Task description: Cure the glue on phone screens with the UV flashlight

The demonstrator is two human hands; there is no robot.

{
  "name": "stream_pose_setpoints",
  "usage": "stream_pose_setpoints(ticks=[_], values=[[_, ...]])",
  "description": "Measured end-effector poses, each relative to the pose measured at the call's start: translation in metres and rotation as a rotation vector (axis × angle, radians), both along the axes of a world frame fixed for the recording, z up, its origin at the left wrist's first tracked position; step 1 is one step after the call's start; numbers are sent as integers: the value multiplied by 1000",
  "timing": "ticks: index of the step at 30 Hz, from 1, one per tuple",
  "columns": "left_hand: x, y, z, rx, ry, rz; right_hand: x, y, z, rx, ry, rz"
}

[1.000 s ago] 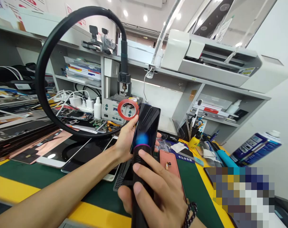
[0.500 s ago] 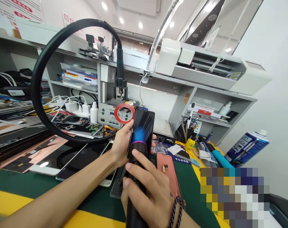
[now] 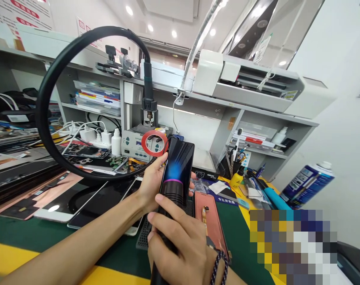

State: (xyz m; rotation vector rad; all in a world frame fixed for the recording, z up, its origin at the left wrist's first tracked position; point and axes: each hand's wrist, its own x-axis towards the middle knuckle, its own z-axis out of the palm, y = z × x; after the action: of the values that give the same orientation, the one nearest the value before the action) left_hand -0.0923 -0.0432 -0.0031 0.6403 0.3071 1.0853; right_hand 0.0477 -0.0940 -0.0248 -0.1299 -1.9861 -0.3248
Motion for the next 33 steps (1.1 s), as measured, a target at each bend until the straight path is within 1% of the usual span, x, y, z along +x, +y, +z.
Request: stream_pose_setpoints(ticks=[3, 7, 9, 13, 17, 21, 26, 30, 33], values=[[1, 0, 0, -14, 25, -19, 2, 0, 2, 4, -14, 7], [2, 2, -4, -13, 6, -52, 11, 1, 12, -17, -220, 17], [2, 3, -6, -11, -17, -83, 14, 3, 14, -28, -253, 18], [2, -1, -4, -34, -3, -113, 13, 6, 10, -28, -240, 37], [1, -5, 3, -8, 39, -101, 12, 10, 7, -12, -192, 42], [2, -6, 5, 9, 64, -89, 14, 12, 9, 2, -168, 28], [3, -5, 6, 11, 57, -119, 17, 11, 7, -33, -195, -5], [5, -3, 5, -8, 52, -86, 16, 15, -1, -11, -94, -46], [5, -3, 4, -22, 48, -71, 16, 17, -4, -8, -72, -70]])
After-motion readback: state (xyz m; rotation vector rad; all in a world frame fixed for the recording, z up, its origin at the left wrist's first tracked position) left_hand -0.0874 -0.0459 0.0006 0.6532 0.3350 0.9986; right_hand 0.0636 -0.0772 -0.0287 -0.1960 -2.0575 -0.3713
